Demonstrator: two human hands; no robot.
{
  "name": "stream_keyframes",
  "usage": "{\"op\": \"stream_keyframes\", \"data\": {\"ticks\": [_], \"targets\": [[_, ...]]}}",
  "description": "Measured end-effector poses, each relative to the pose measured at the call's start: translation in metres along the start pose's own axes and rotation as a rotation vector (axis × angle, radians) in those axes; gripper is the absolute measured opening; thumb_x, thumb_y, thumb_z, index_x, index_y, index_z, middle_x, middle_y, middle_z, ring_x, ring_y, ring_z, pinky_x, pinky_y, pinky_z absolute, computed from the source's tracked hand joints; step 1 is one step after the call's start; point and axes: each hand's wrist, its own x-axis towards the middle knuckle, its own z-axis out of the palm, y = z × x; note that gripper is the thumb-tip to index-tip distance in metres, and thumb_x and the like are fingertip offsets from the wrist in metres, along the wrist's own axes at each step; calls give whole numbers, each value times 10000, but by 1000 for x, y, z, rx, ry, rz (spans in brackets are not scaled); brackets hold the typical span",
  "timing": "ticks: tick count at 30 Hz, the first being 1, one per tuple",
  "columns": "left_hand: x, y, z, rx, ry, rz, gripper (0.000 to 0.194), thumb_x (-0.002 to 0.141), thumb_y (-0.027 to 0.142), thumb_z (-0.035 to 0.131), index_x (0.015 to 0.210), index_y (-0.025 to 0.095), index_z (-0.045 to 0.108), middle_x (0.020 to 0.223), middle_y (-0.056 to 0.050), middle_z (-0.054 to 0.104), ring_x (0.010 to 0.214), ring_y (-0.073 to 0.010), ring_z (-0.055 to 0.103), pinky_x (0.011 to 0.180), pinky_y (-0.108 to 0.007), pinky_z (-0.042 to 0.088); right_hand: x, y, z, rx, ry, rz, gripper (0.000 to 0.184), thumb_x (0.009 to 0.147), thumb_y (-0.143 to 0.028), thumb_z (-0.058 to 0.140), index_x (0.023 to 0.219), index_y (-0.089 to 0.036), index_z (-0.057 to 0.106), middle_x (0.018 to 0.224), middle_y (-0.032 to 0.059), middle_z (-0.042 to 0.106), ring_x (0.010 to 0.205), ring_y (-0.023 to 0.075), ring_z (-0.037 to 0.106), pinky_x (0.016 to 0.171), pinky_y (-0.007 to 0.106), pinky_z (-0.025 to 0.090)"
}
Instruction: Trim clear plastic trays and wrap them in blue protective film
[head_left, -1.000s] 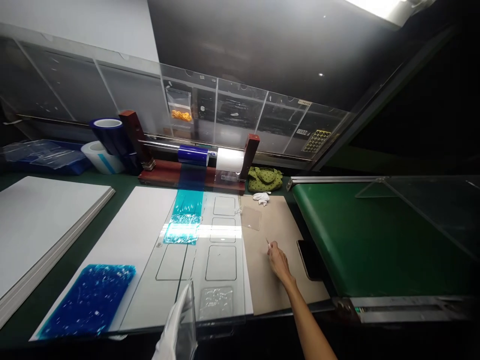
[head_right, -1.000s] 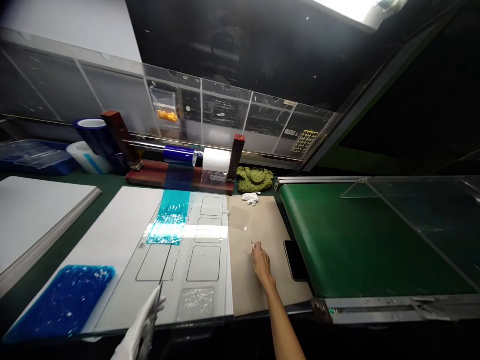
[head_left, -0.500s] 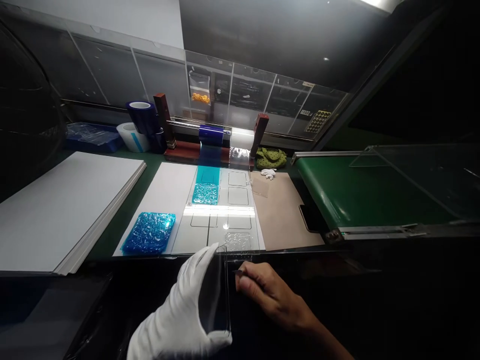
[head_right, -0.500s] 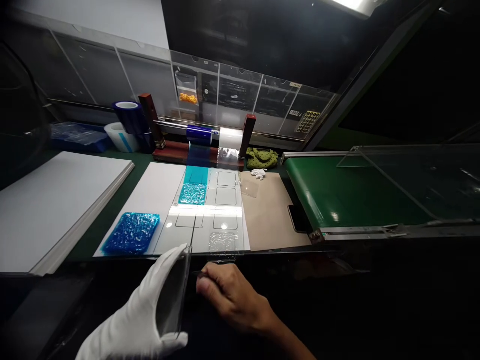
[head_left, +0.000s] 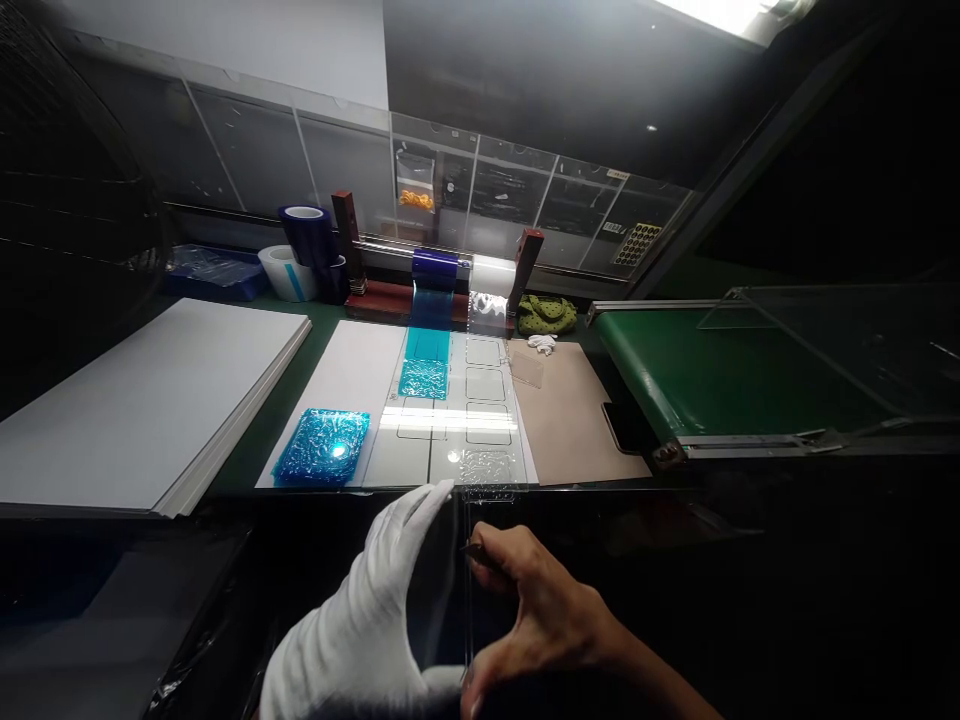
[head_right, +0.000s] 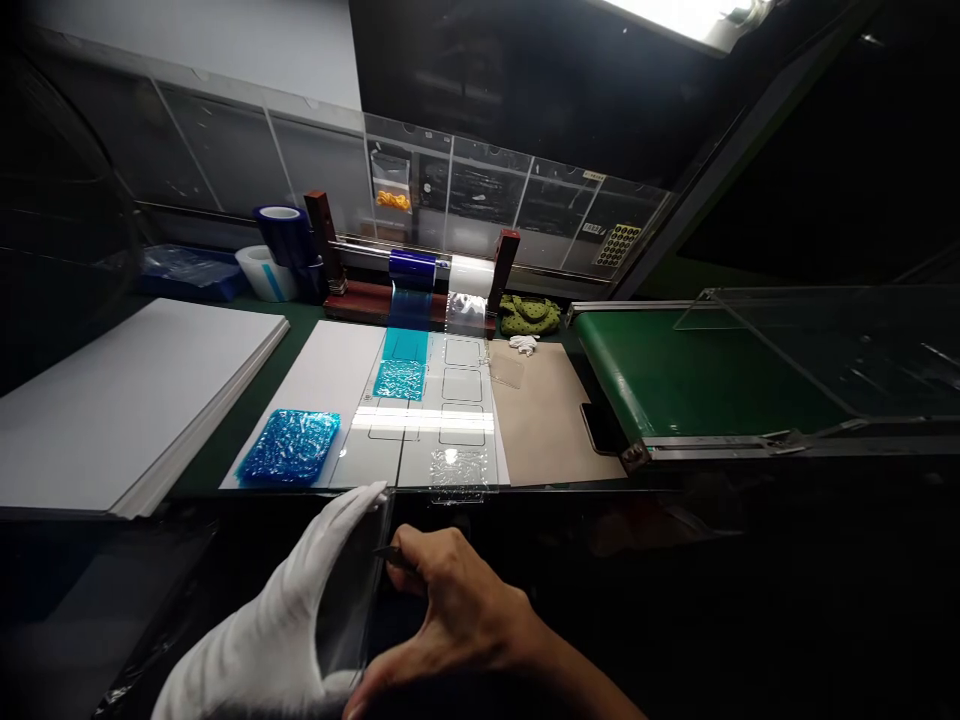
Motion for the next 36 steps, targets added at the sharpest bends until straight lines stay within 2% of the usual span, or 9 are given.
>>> {"op": "stream_keyframes", "data": {"ticks": [9,16,21,24,27,30,32,34,36], "targets": [[7,3,-8,91,-11,84,1162,554,668,682,1454,269,67,1441,-120,288,1289,-364,349,1043,-484,388,-1,3,1,89,-9,-30,709,369,-670,768,832,-185,537,648,-57,377,606,91,359,478,188,324],[16,3,-11,70,-77,102,1194,545,672,686,1463,263,42,1426,-149,280,1266,-388,363,995,-501,425,-6,6,7,123,9,2,645,403,-687,749,681,-187,452,621,-67,331,576,71,288,455,197,261],[25,2,-10,55,-97,124,1217,525,693,689,1461,258,46,1408,-152,291,1243,-372,389,979,-483,440,-11,10,16,137,103,31,619,459,-672,751,671,-191,423,630,-60,352,593,78,307,474,201,274],[29,0,-6,153,-13,101,1203,537,702,666,1460,232,54,1398,-151,305,1252,-362,371,997,-486,414,-12,23,18,125,214,4,646,409,-647,787,713,-198,435,651,-57,384,597,82,319,492,206,303],[31,-10,1,283,118,11,1188,542,680,671,1461,215,78,1396,-157,326,1267,-387,338,1000,-537,384,-3,54,3,66,409,25,619,466,-623,780,774,-208,438,688,-48,413,598,91,350,506,210,338],[32,-27,9,275,181,-80,1174,550,631,696,1462,213,86,1443,-156,285,1314,-405,267,1039,-589,307,21,106,-30,-211,487,211,320,808,-490,570,902,-204,462,746,-18,480,648,118,450,591,228,396],[32,-39,12,76,161,-187,1150,584,622,688,1463,209,73,1483,-160,233,1347,-401,219,1064,-606,259,40,148,-56,-523,415,423,182,912,-304,413,1041,-186,465,906,38,548,766,142,526,678,244,424],[31,-47,14,-327,68,-309,1090,618,659,647,1461,232,105,1490,-140,254,1354,-372,240,1074,-582,270,55,185,-79,-611,384,515,233,880,-113,367,1068,-154,498,1039,107,559,893,182,549,737,279,428],[30,-52,17,-709,-47,-397,912,700,725,502,1441,285,205,1478,-88,315,1352,-325,280,1063,-546,313,63,215,-98,-653,363,576,324,825,-4,342,1049,-131,538,1060,143,567,954,213,553,772,313,432]]}}
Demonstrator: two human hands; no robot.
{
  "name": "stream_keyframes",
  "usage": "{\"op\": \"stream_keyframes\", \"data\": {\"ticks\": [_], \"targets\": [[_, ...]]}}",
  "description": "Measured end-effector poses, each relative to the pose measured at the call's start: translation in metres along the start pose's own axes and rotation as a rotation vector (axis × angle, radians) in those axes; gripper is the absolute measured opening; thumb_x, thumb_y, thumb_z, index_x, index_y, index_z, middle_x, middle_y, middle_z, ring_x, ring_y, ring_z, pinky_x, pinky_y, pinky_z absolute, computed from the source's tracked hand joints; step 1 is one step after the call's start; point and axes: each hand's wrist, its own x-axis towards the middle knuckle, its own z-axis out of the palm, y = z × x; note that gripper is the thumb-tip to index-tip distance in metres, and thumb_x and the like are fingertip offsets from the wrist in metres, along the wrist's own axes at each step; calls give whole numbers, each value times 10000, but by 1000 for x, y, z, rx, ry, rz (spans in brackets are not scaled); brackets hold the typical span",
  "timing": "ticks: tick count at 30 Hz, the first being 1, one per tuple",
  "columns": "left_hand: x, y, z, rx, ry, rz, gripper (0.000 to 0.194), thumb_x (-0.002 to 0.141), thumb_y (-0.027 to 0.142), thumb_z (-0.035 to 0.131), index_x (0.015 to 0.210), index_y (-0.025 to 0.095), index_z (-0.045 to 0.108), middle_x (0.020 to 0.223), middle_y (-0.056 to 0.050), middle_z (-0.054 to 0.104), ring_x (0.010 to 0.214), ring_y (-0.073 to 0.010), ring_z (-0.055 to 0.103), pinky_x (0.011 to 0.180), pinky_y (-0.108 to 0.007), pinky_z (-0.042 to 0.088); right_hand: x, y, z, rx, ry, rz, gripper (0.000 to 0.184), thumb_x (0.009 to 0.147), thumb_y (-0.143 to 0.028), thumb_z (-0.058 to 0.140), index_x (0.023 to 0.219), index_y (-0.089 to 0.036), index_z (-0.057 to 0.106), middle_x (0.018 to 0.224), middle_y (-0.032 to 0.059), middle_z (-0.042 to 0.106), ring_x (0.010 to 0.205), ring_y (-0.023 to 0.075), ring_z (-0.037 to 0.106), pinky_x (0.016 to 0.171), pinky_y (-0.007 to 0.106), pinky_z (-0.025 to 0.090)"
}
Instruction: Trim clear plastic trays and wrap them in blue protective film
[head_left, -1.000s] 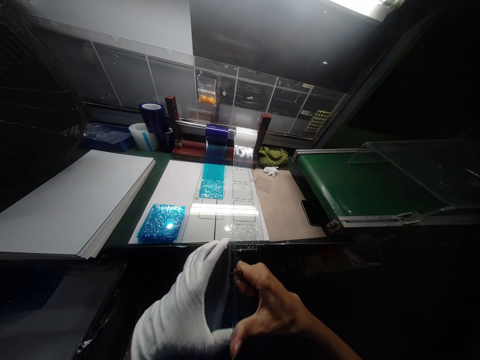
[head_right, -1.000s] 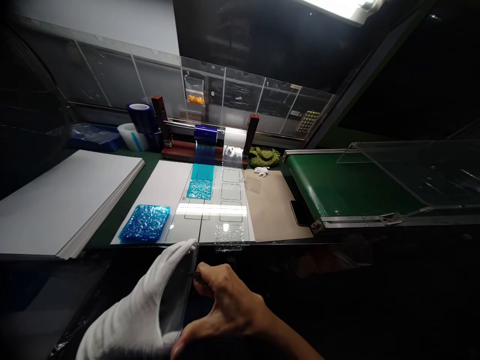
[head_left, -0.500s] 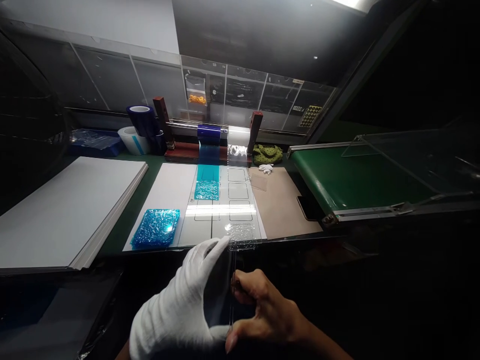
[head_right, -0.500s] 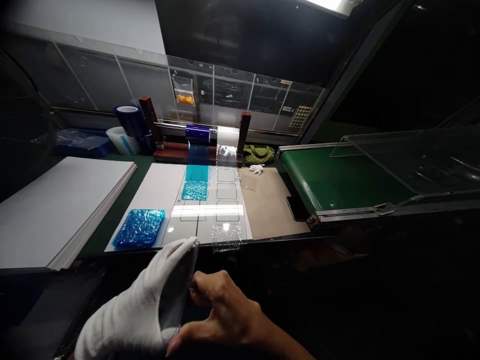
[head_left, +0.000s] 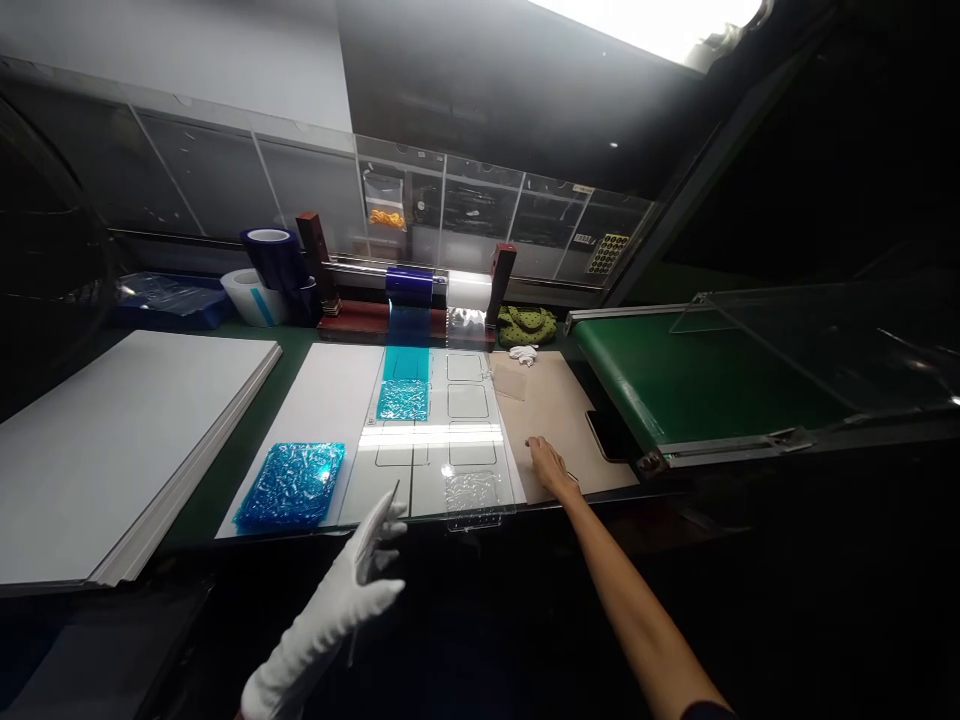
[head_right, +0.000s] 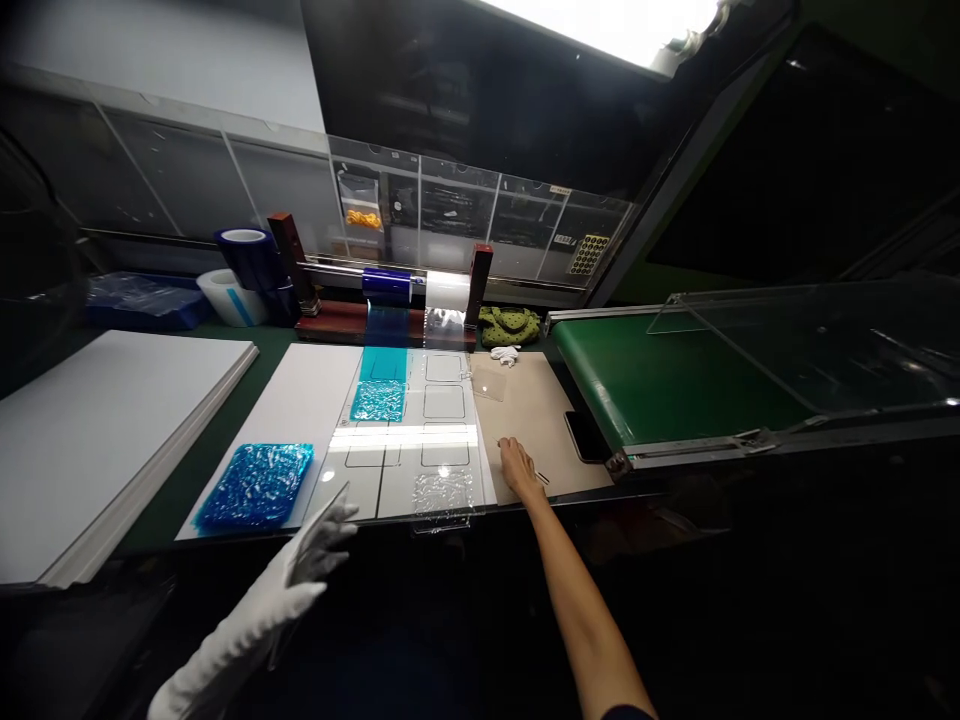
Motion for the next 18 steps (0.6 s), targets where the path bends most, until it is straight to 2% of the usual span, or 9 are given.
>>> {"op": "stream_keyframes", "data": {"ticks": [2,4,5,8,10,12,14,16,18], "targets": [[2,-5,1,-168,-84,-61,804,763,783,231,1410,311,298,1465,-56,354,1342,-299,311,1034,-549,345,16,15,3,-39,-7,22,359,799,30,346,1044,-121,560,1046,153,581,982,229,556,804,340,436],[8,-13,3,-315,-143,-83,974,702,821,-18,1406,244,328,1465,-100,345,1329,-319,330,1000,-574,366,24,19,4,-58,8,8,354,810,3,381,1097,-112,552,1081,165,578,1027,248,550,856,372,429],[12,-18,4,-473,-192,-98,1087,637,852,-61,1404,191,336,1469,-136,325,1329,-341,321,996,-584,360,25,17,3,-61,22,-12,355,823,-31,409,1147,-107,531,1131,176,563,1067,260,536,890,390,419],[26,-34,7,-1081,-352,-156,1250,524,933,50,1371,72,373,1496,-194,216,1372,-388,176,1038,-601,272,13,-10,-3,-28,74,-139,490,855,-241,514,1316,-121,401,1303,180,476,1193,289,462,974,437,388],[33,-41,9,-1327,-400,-187,1239,528,936,181,1365,43,367,1505,-196,181,1387,-387,95,1062,-602,209,-9,-41,-12,65,115,-328,666,826,-416,562,1382,-142,319,1347,166,457,1230,307,437,992,486,385],[38,-42,13,-1428,-393,-212,1212,559,916,258,1374,22,334,1502,-201,191,1389,-384,77,1070,-603,179,-37,-77,-22,161,97,-579,813,775,-526,589,1419,-148,264,1371,165,448,1259,323,414,1035,534,333],[41,-39,17,-1474,-380,-233,1169,609,885,305,1389,16,292,1495,-207,212,1389,-377,90,1077,-594,163,-61,-108,-31,179,22,-741,979,699,-614,619,1444,-134,205,1413,167,406,1299,323,369,1099,537,238],[46,-34,22,-1501,-391,-235,1137,635,864,337,1405,31,259,1485,-213,235,1384,-372,125,1088,-571,149,-75,-131,-33,169,-53,-827,1080,653,-646,629,1456,-105,153,1442,179,360,1329,324,322,1125,538,169],[53,-30,26,-1520,-421,-209,1102,649,849,355,1414,62,247,1476,-213,256,1378,-365,166,1101,-542,135,-79,-142,-31,155,-106,-869,1125,636,-640,634,1461,-82,112,1453,196,333,1346,331,284,1126,557,124]]}}
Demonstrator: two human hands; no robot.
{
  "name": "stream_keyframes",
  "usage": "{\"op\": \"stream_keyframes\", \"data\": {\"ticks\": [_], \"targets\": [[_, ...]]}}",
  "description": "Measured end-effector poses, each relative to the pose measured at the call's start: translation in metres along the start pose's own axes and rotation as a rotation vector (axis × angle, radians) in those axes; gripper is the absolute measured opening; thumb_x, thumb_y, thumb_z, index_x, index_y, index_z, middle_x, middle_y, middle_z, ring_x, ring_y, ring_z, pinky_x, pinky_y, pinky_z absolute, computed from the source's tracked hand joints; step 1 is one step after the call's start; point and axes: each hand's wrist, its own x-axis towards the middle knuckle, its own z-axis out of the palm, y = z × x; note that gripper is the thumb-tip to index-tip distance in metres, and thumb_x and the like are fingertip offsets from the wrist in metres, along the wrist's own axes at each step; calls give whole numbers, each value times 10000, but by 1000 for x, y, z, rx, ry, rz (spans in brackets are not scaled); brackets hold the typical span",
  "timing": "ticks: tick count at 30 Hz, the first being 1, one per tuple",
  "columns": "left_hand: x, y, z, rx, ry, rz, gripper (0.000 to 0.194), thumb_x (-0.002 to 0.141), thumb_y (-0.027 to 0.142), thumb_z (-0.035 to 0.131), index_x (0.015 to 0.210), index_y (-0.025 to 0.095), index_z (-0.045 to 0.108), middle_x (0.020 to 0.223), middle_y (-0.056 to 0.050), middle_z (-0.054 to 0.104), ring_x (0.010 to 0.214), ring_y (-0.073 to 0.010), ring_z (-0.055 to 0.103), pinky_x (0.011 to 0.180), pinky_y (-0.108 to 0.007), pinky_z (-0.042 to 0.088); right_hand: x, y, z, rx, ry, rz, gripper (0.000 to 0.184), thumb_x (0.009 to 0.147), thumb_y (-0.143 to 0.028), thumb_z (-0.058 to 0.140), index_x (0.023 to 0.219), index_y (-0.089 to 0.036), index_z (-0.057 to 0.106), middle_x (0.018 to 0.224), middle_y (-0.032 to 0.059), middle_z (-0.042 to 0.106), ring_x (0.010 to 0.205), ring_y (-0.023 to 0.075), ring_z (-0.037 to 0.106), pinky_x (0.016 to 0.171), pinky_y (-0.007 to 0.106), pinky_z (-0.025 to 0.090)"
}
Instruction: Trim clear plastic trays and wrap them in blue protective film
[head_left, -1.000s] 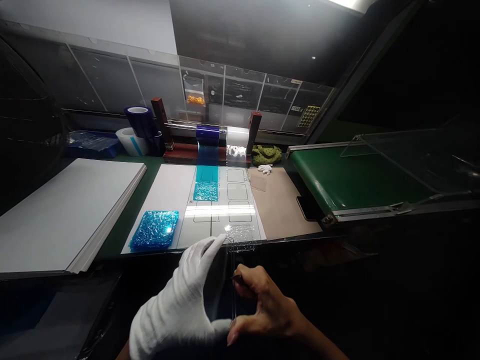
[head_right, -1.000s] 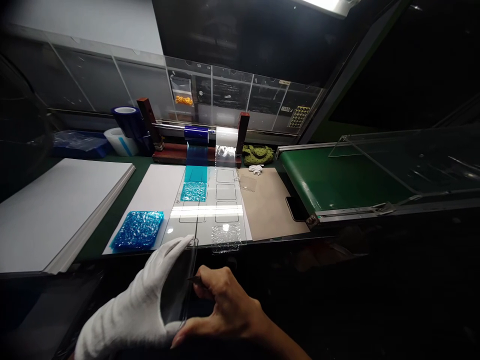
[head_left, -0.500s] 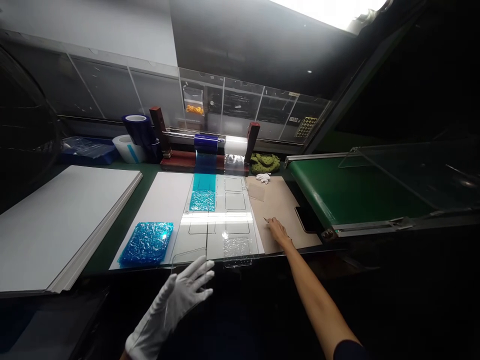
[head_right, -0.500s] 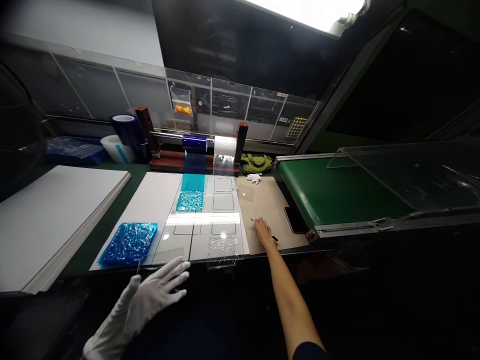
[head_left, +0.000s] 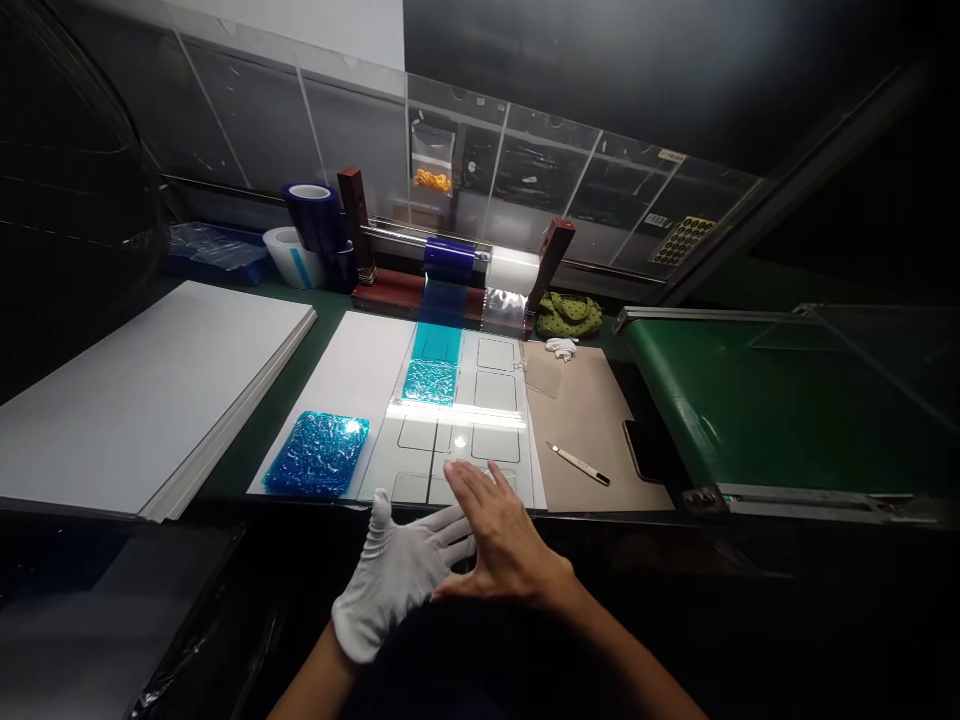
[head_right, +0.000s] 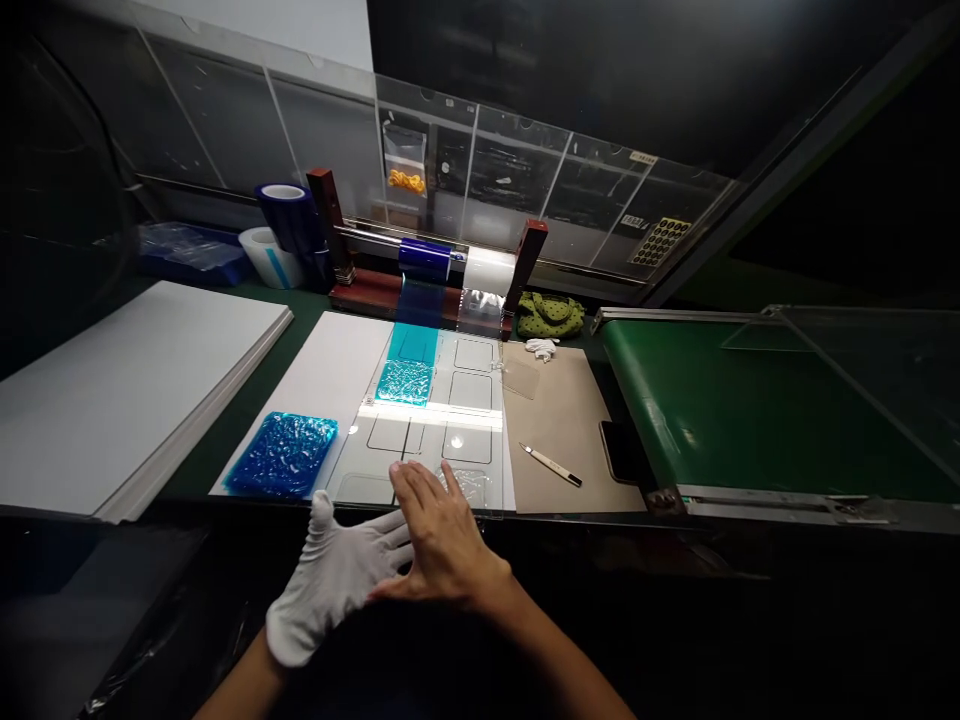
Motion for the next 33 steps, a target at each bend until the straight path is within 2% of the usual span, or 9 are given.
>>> {"op": "stream_keyframes", "data": {"ticks": [4,8,11,14,17,20,24,30,33], "targets": [[18,-1,1,17,-66,18,1006,702,808,350,1409,98,259,1470,-205,275,1367,-356,213,1107,-517,124,5,8,10,-5,-46,-6,1136,628,-588,655,1460,-66,84,1430,222,350,1329,337,304,1117,584,79],[31,-1,-8,-22,-19,21,962,719,787,364,1392,102,294,1471,-210,267,1370,-358,201,1098,-534,138,5,29,12,-29,-30,22,1120,628,-524,667,1456,-53,77,1382,226,405,1297,317,348,1122,558,108],[32,1,-26,-90,68,15,910,747,761,364,1380,109,312,1483,-191,254,1395,-349,109,1070,-605,142,7,63,13,-97,18,87,1085,638,-469,665,1454,-57,79,1362,226,423,1286,319,358,1113,567,128],[23,2,-50,-129,81,-7,878,762,721,402,1358,79,348,1489,-182,252,1409,-318,12,1069,-622,117,13,111,16,-234,67,186,1018,672,-399,659,1452,-64,97,1376,221,407,1299,324,334,1107,580,115],[8,0,-71,-111,65,-49,776,828,634,397,1366,78,350,1520,-147,179,1411,-288,-21,1087,-596,84,18,154,23,-361,48,244,1005,670,-348,691,1449,-64,123,1397,215,384,1313,328,307,1108,581,85],[-1,-7,-82,-109,91,-51,725,868,595,356,1388,91,324,1533,-125,120,1411,-274,-18,1096,-581,71,21,179,31,-424,-5,240,1001,668,-339,711,1445,-58,145,1411,215,372,1322,331,289,1109,580,62],[1,-16,-87,-131,106,-40,730,854,598,388,1388,103,334,1530,-115,132,1410,-270,-17,1102,-569,68,23,192,42,-438,-53,204,1011,668,-355,719,1447,-64,144,1417,216,370,1321,331,291,1110,580,34],[14,-19,-87,-150,143,-17,699,864,583,386,1384,119,346,1530,-115,136,1411,-273,-5,1099,-575,79,30,201,54,-409,-103,166,1040,653,-362,734,1452,-69,136,1416,218,371,1319,331,299,1112,573,15],[16,-21,-88,-140,182,-11,707,838,588,438,1368,124,375,1530,-119,153,1411,-278,-14,1099,-572,92,33,203,56,-383,-126,152,1057,651,-353,736,1456,-75,110,1429,221,352,1333,333,279,1101,592,2]]}}
